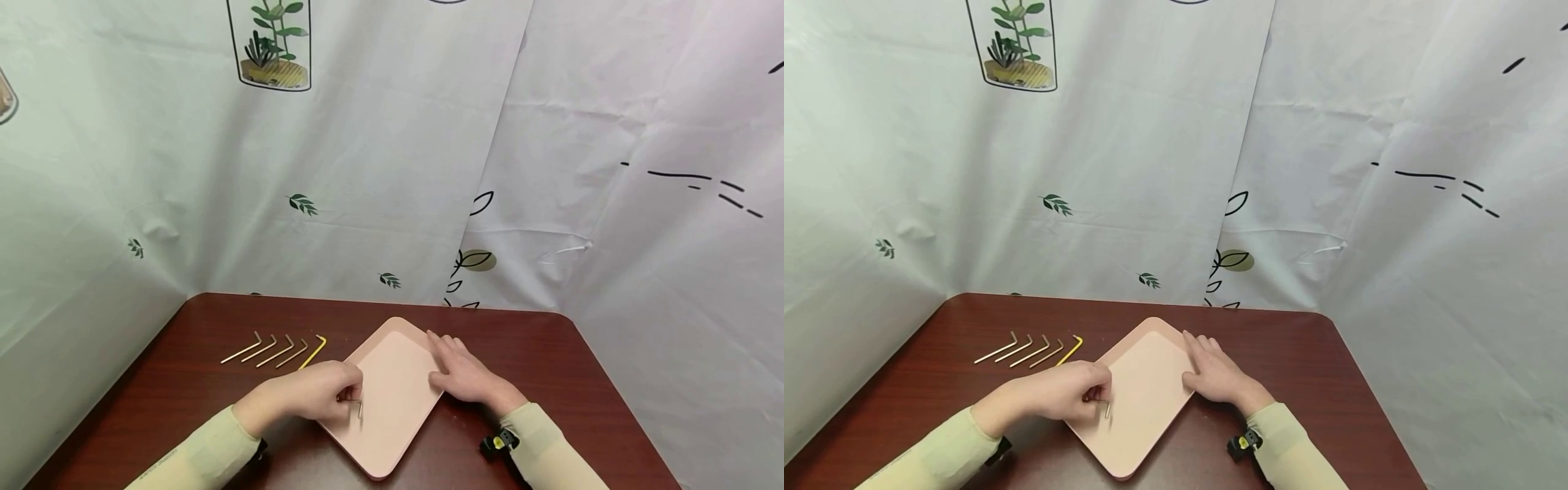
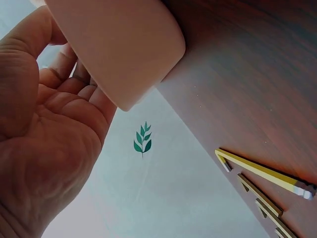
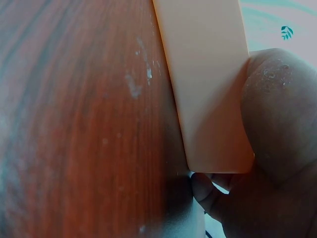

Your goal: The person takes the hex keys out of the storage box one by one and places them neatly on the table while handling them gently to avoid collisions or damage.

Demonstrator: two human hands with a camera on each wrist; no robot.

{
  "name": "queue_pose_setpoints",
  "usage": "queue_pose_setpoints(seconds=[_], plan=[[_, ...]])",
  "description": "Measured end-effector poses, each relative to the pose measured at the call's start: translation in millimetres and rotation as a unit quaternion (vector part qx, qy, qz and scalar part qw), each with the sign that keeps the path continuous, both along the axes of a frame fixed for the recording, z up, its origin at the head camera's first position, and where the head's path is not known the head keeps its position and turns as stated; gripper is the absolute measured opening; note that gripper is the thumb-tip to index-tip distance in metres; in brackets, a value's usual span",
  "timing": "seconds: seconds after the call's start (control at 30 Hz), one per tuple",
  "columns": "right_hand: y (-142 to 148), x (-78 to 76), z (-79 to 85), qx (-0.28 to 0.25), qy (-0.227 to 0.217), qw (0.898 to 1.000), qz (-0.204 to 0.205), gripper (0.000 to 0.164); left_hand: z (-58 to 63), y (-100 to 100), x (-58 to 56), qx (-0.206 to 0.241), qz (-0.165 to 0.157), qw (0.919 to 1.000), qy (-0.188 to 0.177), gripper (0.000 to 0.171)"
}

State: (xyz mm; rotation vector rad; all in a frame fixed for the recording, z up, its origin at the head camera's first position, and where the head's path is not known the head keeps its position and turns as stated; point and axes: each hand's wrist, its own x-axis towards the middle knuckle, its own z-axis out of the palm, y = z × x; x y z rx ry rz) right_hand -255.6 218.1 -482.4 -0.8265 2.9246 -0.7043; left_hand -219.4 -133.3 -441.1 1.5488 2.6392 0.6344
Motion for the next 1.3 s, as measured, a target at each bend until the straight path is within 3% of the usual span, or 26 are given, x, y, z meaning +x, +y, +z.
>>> queue_pose_setpoints(seconds=[0.43,0.67,0.9,1.3], plan=[[0,0.6,-0.8,0.002,0.003,1.0,0.0,0.087,0.1,-5,0.6,0.058,0.027,0.9961,-0.061,0.024],[0,0.4,-0.7,0.002,0.022,1.0,0.005,0.088,1.3,-5,0.7,0.095,0.033,0.9937,-0.05,0.025],[-1,-0.4,0.3,0.001,0.006,1.0,0.001,0.088,5.5,-9,0.2,0.133,0.043,0.9887,-0.054,0.029],[0,-0.8,-0.6,0.002,0.01,1.0,-0.002,0.089,12.6,-10,5.0,0.212,0.028,0.9763,-0.036,0.035]])
